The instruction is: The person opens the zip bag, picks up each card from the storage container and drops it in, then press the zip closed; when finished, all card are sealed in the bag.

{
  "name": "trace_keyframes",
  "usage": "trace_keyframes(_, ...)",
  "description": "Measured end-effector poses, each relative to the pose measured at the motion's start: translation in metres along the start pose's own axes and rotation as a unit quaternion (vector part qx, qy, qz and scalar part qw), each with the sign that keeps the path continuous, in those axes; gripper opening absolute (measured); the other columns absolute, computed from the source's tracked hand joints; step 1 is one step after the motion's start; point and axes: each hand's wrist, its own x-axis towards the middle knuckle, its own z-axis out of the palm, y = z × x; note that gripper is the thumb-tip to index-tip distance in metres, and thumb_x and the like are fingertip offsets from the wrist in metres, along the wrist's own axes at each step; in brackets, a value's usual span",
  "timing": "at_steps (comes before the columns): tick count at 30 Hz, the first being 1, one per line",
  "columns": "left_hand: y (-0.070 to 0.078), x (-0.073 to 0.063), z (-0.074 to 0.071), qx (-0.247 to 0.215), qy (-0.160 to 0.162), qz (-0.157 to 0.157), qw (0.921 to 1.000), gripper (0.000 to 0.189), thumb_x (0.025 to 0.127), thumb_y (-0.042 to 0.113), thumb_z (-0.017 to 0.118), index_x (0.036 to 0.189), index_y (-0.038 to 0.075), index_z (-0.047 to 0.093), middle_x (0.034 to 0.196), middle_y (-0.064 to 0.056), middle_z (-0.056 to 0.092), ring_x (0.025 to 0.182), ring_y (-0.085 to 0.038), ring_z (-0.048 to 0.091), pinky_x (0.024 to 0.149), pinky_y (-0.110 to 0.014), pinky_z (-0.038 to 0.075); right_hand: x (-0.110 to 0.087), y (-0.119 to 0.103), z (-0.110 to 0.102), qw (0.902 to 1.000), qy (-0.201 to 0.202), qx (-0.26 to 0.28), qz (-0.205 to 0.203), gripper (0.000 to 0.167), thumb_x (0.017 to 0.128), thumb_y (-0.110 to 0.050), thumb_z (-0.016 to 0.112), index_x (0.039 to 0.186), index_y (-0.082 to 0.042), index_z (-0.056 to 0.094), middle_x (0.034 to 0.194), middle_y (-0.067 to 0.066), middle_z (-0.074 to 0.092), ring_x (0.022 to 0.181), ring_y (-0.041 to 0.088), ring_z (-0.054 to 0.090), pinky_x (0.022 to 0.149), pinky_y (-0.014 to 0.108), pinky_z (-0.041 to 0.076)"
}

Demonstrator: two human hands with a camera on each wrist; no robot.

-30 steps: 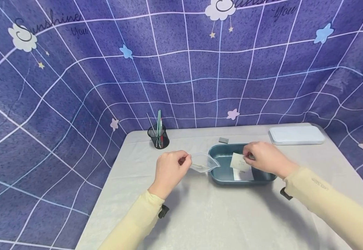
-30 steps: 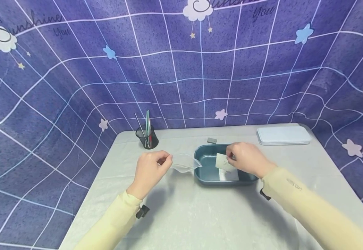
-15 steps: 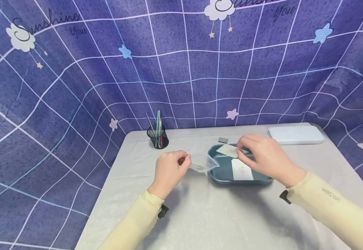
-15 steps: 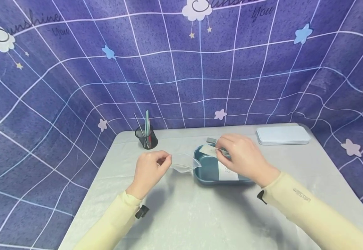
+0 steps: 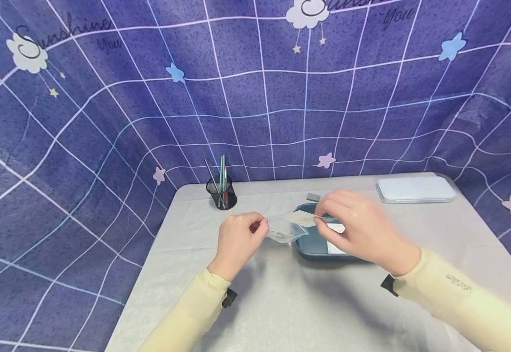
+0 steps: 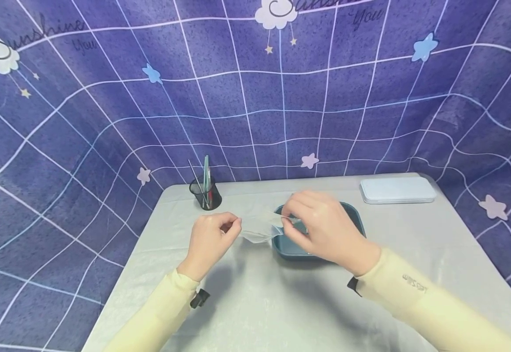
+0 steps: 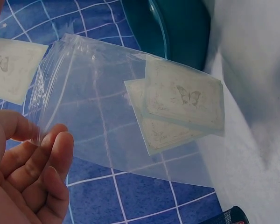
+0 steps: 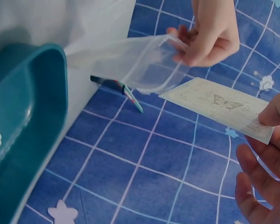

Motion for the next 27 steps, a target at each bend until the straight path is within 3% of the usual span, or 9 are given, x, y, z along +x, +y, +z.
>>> trace_keyframes(4, 0.001, 0.000, 0.000, -0.002, 0.000, 0.000, 1.0000, 0.015, 0.089, 0.014, 0.068, 0.079, 0.018, 0.079, 0.067, 0.012, 0.069, 0.056, -0.002, 0.059, 0.056, -0.029, 0.047, -0.005, -0.002, 0.009, 0.9997, -0.007, 0.010, 0.019, 0.005, 0.089, -0.014, 0.062, 0.089, -0.016, 0.067, 0.089, -0.008, 0.065, 0.083, 0.014, 0.064, 0.072, 0.036, 0.054)
trace_keyframes(9, 0.002, -0.001, 0.000, -0.001, 0.000, 0.000, 1.0000, 0.016, 0.089, 0.015, 0.068, 0.077, 0.018, 0.079, 0.066, 0.013, 0.068, 0.055, -0.002, 0.057, 0.055, -0.028, 0.045, -0.012, 0.000, 0.023, 0.9974, -0.047, 0.012, 0.054, 0.005, 0.088, -0.016, 0.067, 0.086, -0.020, 0.067, 0.095, -0.010, 0.065, 0.089, 0.014, 0.062, 0.074, 0.037, 0.053)
trace_keyframes(16, 0.002, -0.002, 0.001, -0.001, -0.002, -0.001, 1.0000, 0.016, 0.089, 0.016, 0.068, 0.076, 0.020, 0.078, 0.064, 0.015, 0.065, 0.054, -0.001, 0.055, 0.054, -0.028, 0.044, -0.019, 0.006, 0.051, 0.9957, -0.082, 0.000, 0.043, 0.008, 0.084, -0.009, 0.073, 0.082, -0.017, 0.071, 0.104, -0.002, 0.065, 0.091, 0.020, 0.060, 0.082, 0.040, 0.052)
trace_keyframes(27, 0.003, -0.003, 0.001, 0.005, -0.005, 0.006, 1.0000, 0.015, 0.088, 0.016, 0.069, 0.077, 0.019, 0.078, 0.065, 0.014, 0.066, 0.055, -0.002, 0.057, 0.054, -0.029, 0.045, -0.008, 0.008, 0.081, 0.9829, -0.164, -0.031, 0.078, 0.009, 0.079, -0.006, 0.081, 0.080, -0.015, 0.080, 0.102, 0.004, 0.071, 0.096, 0.027, 0.066, 0.087, 0.042, 0.054)
